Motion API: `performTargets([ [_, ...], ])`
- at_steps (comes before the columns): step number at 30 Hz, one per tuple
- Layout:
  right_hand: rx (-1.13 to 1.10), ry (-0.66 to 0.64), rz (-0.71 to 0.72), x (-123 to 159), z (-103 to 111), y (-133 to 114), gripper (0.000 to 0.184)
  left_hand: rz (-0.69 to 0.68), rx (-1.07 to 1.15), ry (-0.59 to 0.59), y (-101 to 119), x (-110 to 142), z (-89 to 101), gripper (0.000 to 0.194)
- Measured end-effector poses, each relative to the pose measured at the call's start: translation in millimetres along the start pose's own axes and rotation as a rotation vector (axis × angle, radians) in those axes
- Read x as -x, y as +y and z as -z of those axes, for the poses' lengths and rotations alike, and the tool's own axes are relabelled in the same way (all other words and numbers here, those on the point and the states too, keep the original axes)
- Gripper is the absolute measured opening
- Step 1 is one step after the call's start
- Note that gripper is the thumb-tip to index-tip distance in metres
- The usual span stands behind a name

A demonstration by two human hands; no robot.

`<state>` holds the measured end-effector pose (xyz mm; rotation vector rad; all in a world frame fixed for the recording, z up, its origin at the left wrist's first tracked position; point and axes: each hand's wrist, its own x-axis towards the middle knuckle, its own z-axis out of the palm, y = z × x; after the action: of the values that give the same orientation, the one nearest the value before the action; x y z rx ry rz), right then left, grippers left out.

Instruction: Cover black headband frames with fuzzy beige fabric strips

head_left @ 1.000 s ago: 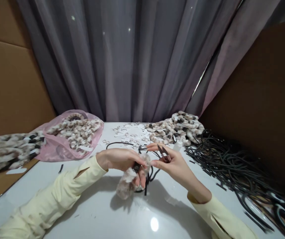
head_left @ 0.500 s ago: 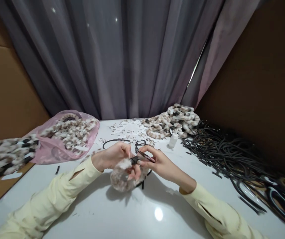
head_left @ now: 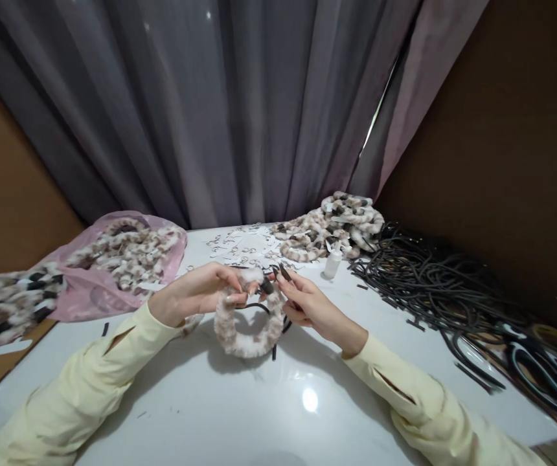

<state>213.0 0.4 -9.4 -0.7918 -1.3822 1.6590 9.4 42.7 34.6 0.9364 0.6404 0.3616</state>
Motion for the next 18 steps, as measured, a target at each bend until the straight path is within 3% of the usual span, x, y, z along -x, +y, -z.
performTargets([
  [5,-0.058,-0.004,-0.045,0.1,4.3,1.1,0.040,-0.093,-0.141,0.087,1.7,-0.1,5.6,0.022],
  [10,-0.013,0.027,-0.081,0.0,3.6,1.5,0.038,-0.509,-0.878,0.387,-0.8,9.9,-2.9,0.035],
  [14,-0.032,-0.011,-0.081,1.1,2.4,-1.1,0.031,-0.704,-1.321,0.337,-4.4,14.4,-10.4,0.033],
  [18,-0.077,-0.036,-0.071,2.0,3.5,-5.3,0.026,-0.836,-1.509,0.317,-5.5,10.3,-12.4,0.018],
])
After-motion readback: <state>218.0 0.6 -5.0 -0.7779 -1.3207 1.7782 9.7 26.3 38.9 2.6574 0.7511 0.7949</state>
